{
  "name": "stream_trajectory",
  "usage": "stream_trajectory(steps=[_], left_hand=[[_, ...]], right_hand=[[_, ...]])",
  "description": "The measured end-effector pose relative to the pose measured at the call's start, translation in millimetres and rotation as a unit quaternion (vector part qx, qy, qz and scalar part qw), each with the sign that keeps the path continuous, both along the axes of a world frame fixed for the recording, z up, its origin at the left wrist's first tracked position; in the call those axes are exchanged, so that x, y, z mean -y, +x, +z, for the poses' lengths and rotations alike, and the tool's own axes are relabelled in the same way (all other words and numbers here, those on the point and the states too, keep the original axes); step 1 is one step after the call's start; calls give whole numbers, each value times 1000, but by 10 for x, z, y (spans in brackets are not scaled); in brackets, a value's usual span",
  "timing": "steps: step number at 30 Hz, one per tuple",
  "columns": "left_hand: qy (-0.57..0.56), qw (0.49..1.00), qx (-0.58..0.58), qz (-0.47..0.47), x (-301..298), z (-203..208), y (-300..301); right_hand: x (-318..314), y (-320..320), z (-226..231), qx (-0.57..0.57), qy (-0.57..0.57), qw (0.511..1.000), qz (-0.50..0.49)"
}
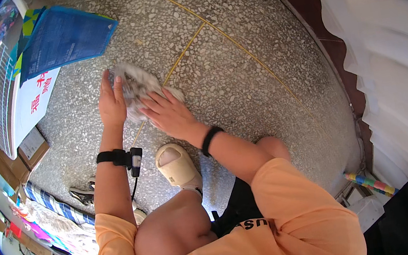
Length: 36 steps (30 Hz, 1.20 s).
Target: The person wipes the floor and baseboard using a cloth, then picks up debris by hand and places it into the cloth.
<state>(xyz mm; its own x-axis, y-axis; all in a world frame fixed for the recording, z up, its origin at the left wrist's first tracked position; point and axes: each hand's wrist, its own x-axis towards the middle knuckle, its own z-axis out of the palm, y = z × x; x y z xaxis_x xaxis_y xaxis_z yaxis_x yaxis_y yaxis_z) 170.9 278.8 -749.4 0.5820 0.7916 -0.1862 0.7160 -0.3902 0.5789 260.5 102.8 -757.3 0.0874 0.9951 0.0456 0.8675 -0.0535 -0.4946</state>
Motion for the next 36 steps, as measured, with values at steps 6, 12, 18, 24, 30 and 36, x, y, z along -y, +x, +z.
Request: stream_trajectory(steps=[6,12,18,24,30,36], left_hand=[[23,999,-31,-31,22,80,-223],[-2,991,57,-119,219,103,152],[-6,954,110,-280,236,346,280],[-58,951,14,-305,279,209,-14],[25,974,-57,-217,437,159,68],[-40,996,45,-66,-303,-96,-397]], right_hand=[[999,1113,263,9,-101,986,-130],[1262,2695,-302,200,-68,895,-393],[-161,1328,-123,59,-37,960,-270],[-440,303,86,-335,-91,932,-100],[193,909,257,6,-105,956,-275],[792,1217,13,111,-204,952,-201]])
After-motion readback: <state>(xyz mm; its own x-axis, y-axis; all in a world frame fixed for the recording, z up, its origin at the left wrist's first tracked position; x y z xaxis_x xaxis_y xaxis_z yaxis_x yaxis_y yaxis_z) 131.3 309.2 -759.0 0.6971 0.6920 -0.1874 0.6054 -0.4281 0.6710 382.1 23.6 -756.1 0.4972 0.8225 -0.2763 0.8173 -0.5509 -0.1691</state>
